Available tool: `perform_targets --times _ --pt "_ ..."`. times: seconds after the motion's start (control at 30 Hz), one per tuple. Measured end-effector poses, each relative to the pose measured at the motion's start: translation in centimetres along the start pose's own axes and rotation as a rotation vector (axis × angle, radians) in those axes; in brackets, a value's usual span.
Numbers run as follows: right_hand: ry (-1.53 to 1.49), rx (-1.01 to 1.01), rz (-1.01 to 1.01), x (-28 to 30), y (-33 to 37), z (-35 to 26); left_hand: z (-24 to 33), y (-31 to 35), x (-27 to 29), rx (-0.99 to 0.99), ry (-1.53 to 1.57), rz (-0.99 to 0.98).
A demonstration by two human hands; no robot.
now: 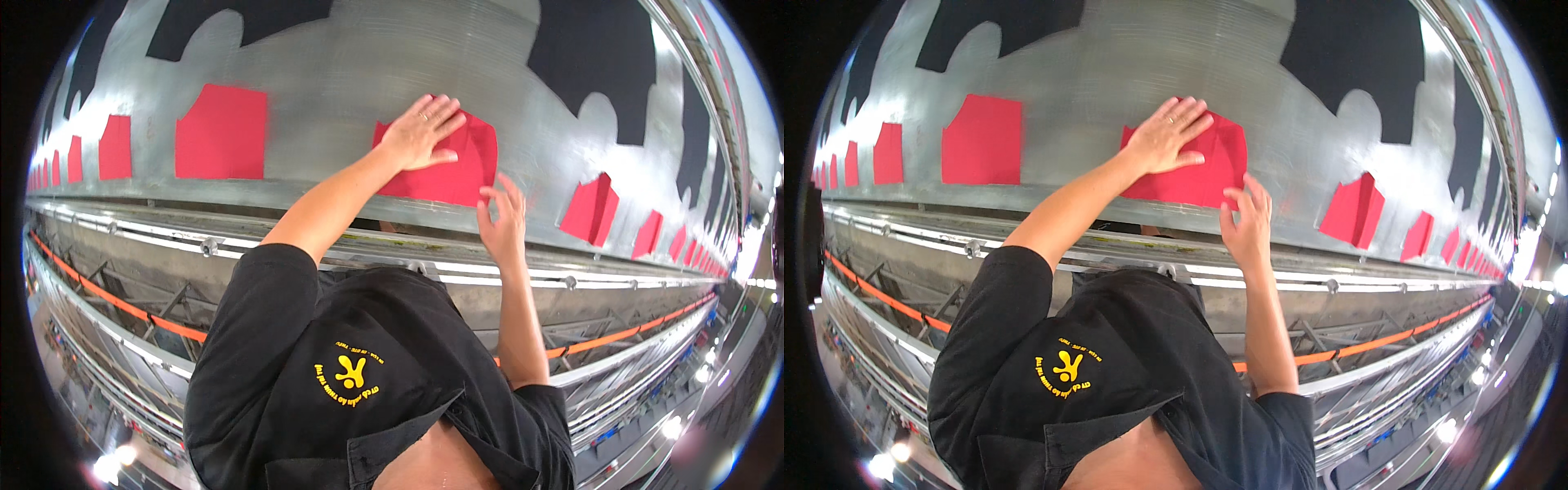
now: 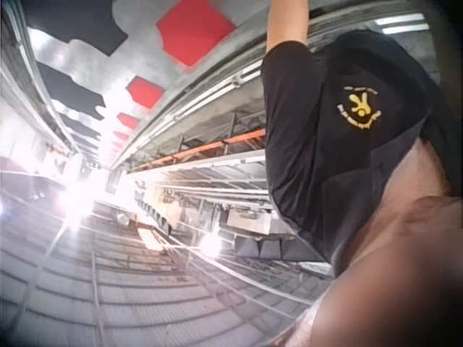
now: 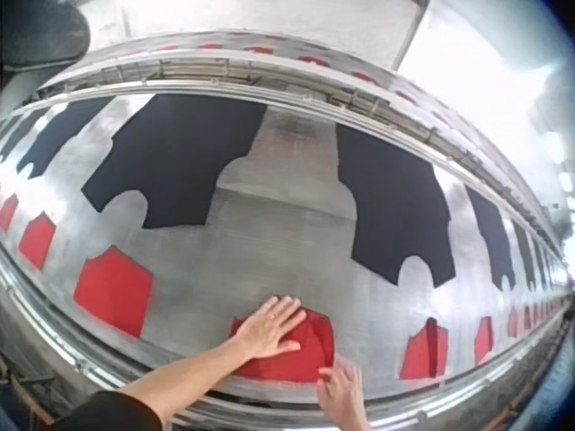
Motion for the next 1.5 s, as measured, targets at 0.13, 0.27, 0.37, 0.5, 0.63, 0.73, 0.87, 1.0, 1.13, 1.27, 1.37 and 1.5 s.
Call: perform_targets --times 0.13,0.27,0.37,0.5,0.63,0.73,0.87,1.0,1.13,1.27,1.37,1.5 --pt "-0.096 -0.295 0.089 1.3 11.6 1.4 1.5 -1.4 0.5 0.171 -0.033 -0.014" --pt "-0.219 -0.593 0.176 -0.2 22.7 1.4 8.5 -0.5 -0.6 0.07 0.132 0.129" --pt "-0.355 -0.898 0.072 -4.9 30.7 3.5 13.4 0.2 -2.5 -0.032 0.153 0.077" --pt "-0.588 -1.018 0.006 -14.3 42.2 9.1 11.8 1.4 -3.2 0.018 0.165 0.189" --pt "-0.666 -1.354 -0.106 -23.8 67.1 14.8 10.0 4.1 0.5 0.179 0.214 0.219" --pt "-0.772 -1.48 -0.157 -24.8 70.6 15.4 6.4 8.2 -1.6 0.394 0.042 0.222" --pt "-0.91 -1.514 -0.091 -15.9 63.6 16.7 4.9 12.7 -3.9 0.652 -0.052 0.127" --pt "-1.034 -1.301 0.179 -18.0 65.8 29.2 7.0 9.6 -5.0 0.894 0.019 -0.039" --pt "-0.64 -0.888 0.293 -7.5 53.2 34.0 11.5 5.7 -3.2 0.866 0.111 -0.072" --pt "-0.858 -0.73 0.373 4.1 44.5 32.2 17.8 2.0 -6.0 0.727 0.091 -0.033" --pt "-0.914 -0.646 0.389 9.8 39.9 32.5 23.2 -1.5 -6.7 0.611 0.162 -0.011" --pt "-0.842 -0.527 0.305 15.5 34.0 34.1 29.0 -5.5 -5.3 0.323 0.705 0.129"
Point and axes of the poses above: each hand's wrist, its own y-axis away from the middle knuckle, its own x-axis out of the back of the hand, z = x × y, the point moved 5 cm from there along -y, towards the middle knuckle, and after that the axes turned 5 degrees about -z, right-handed, at the moved point
